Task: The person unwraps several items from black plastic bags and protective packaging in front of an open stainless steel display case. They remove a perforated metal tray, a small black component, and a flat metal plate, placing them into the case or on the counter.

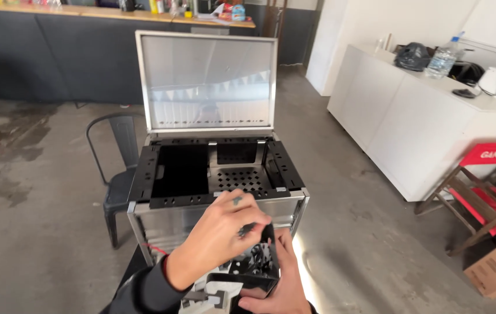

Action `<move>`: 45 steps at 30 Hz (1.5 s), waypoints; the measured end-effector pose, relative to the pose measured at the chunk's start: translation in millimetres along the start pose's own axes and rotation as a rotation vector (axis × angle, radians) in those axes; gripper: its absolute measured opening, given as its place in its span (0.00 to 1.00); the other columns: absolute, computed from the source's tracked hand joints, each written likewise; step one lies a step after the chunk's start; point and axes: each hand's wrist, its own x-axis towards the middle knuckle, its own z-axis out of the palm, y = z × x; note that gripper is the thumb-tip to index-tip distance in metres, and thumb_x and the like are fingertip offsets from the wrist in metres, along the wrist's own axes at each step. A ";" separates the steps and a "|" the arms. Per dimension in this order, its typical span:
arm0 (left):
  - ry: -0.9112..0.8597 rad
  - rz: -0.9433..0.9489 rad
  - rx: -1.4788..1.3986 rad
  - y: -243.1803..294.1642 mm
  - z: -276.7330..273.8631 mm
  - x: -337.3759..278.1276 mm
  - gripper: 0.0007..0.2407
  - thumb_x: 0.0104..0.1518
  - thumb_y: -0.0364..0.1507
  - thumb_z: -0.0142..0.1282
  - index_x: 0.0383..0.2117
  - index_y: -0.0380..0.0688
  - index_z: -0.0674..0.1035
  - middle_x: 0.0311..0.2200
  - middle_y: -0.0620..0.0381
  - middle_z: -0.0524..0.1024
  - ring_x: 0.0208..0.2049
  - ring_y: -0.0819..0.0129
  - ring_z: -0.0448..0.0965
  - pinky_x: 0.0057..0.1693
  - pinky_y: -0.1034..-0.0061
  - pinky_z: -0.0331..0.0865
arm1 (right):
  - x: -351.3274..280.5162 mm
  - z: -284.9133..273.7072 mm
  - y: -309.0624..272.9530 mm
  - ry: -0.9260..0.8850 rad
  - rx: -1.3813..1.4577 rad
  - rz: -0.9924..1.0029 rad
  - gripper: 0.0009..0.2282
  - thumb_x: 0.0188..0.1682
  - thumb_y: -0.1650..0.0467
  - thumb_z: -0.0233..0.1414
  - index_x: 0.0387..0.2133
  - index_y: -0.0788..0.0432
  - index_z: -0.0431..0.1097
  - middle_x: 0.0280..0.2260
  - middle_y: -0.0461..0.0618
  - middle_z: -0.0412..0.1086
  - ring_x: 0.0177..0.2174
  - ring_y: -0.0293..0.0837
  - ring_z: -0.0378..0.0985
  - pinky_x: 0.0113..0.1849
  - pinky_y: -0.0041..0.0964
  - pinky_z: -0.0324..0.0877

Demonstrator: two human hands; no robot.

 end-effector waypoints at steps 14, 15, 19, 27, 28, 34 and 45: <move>-0.051 -0.002 0.150 5.2 -10.7 -2.3 0.05 0.48 0.26 0.65 0.24 0.43 0.78 0.28 0.58 0.75 0.36 0.58 0.74 0.44 0.65 0.65 | 6.6 4.7 2.0 -0.046 -0.062 -0.018 0.36 0.21 0.57 0.69 0.44 0.67 0.73 0.44 0.53 0.63 0.46 0.49 0.66 0.49 0.43 0.66; -0.037 -0.018 0.130 4.4 -9.4 -4.5 0.05 0.48 0.26 0.65 0.23 0.43 0.79 0.28 0.58 0.75 0.36 0.58 0.74 0.44 0.65 0.65 | 6.4 4.9 1.2 -0.039 -0.094 -0.038 0.36 0.22 0.57 0.68 0.44 0.66 0.73 0.43 0.52 0.64 0.46 0.49 0.66 0.50 0.43 0.66; 0.028 -0.015 0.108 -1.5 -3.8 -15.3 0.04 0.47 0.25 0.64 0.26 0.44 0.80 0.29 0.59 0.76 0.37 0.58 0.75 0.46 0.65 0.67 | 4.7 6.5 2.4 -0.050 -0.100 -0.038 0.36 0.23 0.56 0.67 0.44 0.66 0.72 0.42 0.51 0.65 0.46 0.49 0.64 0.51 0.43 0.64; 0.023 -0.031 0.139 17.4 -11.4 -15.9 0.07 0.44 0.26 0.66 0.27 0.42 0.79 0.30 0.56 0.75 0.38 0.55 0.74 0.47 0.63 0.66 | -4.2 6.2 -0.1 -0.074 -0.016 0.016 0.35 0.23 0.57 0.67 0.43 0.66 0.71 0.44 0.53 0.62 0.46 0.49 0.64 0.51 0.42 0.64; 0.007 -0.035 0.163 17.1 -11.4 -15.7 0.07 0.44 0.26 0.66 0.25 0.42 0.78 0.29 0.56 0.74 0.37 0.55 0.74 0.46 0.62 0.66 | -4.7 5.6 0.5 -0.083 -0.042 0.003 0.35 0.23 0.57 0.68 0.43 0.66 0.71 0.44 0.53 0.63 0.46 0.49 0.64 0.51 0.42 0.64; -0.036 -0.068 0.111 21.0 -14.3 -16.3 0.06 0.44 0.25 0.65 0.21 0.43 0.76 0.27 0.58 0.73 0.35 0.56 0.74 0.44 0.64 0.65 | -6.9 3.8 -4.6 -0.117 -0.105 -0.033 0.38 0.23 0.56 0.68 0.47 0.68 0.71 0.45 0.53 0.64 0.47 0.49 0.64 0.51 0.42 0.65; 0.066 -0.051 0.092 24.0 -13.9 -26.6 0.05 0.47 0.25 0.64 0.29 0.45 0.82 0.32 0.60 0.78 0.39 0.59 0.76 0.48 0.67 0.67 | -11.3 6.3 1.9 -0.095 -0.020 -0.051 0.36 0.25 0.56 0.68 0.45 0.66 0.71 0.45 0.53 0.61 0.47 0.48 0.64 0.51 0.41 0.64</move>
